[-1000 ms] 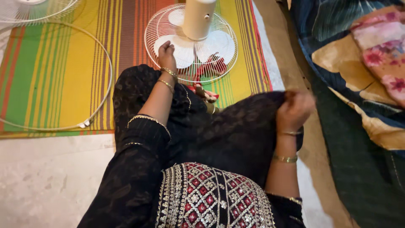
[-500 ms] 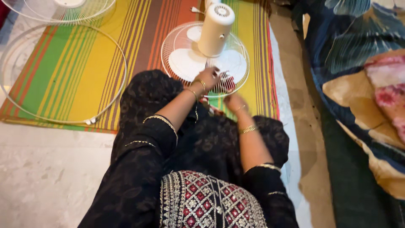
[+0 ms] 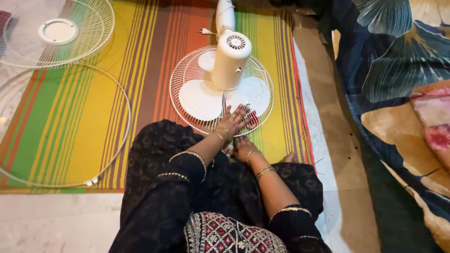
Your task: The person cleans the motor housing and rear grille of a disassembled white pedestal fan by hand, using a red cloth to wipe various surfaces.
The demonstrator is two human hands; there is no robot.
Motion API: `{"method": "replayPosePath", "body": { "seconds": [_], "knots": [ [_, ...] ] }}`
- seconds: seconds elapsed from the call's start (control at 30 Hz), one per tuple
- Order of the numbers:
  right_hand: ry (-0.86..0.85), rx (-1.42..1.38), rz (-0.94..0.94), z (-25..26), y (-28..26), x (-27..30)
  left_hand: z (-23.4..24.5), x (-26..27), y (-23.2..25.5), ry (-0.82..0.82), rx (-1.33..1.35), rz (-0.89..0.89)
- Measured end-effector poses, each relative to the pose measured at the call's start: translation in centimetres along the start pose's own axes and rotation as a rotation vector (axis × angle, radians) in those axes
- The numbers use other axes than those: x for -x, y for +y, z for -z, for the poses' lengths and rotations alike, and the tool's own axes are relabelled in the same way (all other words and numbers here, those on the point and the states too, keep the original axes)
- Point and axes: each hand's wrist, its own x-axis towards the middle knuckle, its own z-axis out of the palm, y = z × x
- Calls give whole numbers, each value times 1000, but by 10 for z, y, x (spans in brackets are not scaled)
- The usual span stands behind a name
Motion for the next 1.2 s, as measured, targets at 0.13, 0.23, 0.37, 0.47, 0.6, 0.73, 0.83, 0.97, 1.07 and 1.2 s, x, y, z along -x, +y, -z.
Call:
{"method": "replayPosePath", "body": {
  "seconds": [0.13,0.23,0.37,0.47,0.6,0.73,0.83,0.97,1.07,1.2],
  "knots": [
    [-42,79,-72,17,-19,12,11,7,0,173,132,-43],
    [12,165,-122,66,-51,38,24,23,-5,163,260,-68],
    [32,261,-204,122,-85,67,15,17,-5,543,234,-53],
    [268,191,-176,103,-76,43,-5,10,-1,713,245,-50],
    [703,144,-90,32,-27,-31,-14,3,-4,738,200,-63],
    [822,247,-182,-4,5,-86,-17,6,-5,823,267,-95],
    [799,228,-214,-5,17,-99,-18,6,-4,840,295,-131],
    [751,183,-228,-2,31,-106,-18,5,-4,846,330,-169],
    [715,135,-260,0,46,-106,-16,7,-4,805,308,-179],
    [697,60,-334,13,69,-111,-9,12,-8,836,250,-170]
  ]
}}
